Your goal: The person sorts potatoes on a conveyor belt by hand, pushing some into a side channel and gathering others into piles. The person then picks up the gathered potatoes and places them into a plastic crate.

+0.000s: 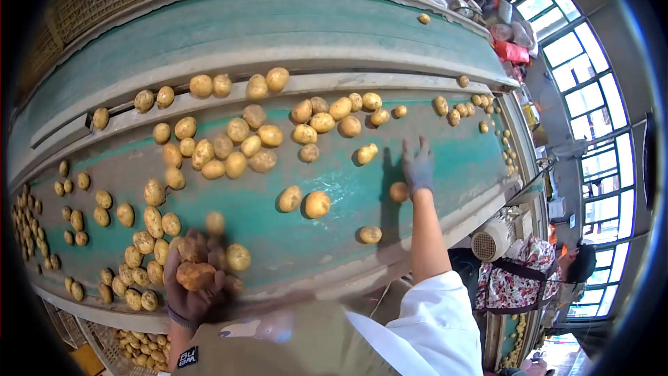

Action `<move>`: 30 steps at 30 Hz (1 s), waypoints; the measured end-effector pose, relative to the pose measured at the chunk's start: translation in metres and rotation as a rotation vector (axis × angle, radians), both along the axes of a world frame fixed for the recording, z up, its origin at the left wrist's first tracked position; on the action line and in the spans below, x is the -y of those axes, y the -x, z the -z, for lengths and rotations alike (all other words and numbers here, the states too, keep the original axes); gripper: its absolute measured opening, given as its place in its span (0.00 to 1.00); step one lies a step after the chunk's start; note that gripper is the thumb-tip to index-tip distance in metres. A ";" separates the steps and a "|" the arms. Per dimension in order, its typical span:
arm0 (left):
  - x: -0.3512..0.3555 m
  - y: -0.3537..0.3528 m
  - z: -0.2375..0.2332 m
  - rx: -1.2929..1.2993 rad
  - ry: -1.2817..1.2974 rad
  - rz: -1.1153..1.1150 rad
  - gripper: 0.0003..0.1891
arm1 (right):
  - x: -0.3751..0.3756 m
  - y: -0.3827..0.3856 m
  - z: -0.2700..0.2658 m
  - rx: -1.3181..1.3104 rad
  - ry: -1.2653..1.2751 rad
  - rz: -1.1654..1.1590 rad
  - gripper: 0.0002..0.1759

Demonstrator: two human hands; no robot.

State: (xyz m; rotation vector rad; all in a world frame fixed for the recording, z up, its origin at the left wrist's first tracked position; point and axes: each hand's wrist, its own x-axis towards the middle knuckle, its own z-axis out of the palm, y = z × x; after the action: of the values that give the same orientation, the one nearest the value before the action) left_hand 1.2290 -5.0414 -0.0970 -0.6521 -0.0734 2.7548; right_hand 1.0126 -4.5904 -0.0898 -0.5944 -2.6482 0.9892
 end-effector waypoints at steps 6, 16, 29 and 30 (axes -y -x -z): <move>0.038 -0.008 -0.009 0.111 -0.134 -0.043 0.23 | -0.052 0.056 0.045 -0.075 -0.061 -0.052 0.38; 0.115 -0.043 0.012 0.031 0.010 -0.182 0.24 | 0.039 0.098 0.034 0.215 0.302 -0.486 0.20; 0.206 -0.067 0.016 -0.062 -0.009 -0.151 0.23 | 0.309 -0.060 0.018 0.244 -0.114 -0.688 0.31; 0.215 -0.071 0.015 -0.064 -0.003 -0.162 0.23 | 0.331 -0.062 0.018 0.239 -0.197 -0.712 0.32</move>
State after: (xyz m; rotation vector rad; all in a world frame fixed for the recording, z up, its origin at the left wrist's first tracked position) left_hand 1.2997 -5.2566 -0.1121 -0.5800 -0.1204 2.9282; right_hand 1.0744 -4.9215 -0.1075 0.3298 -3.1964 0.8223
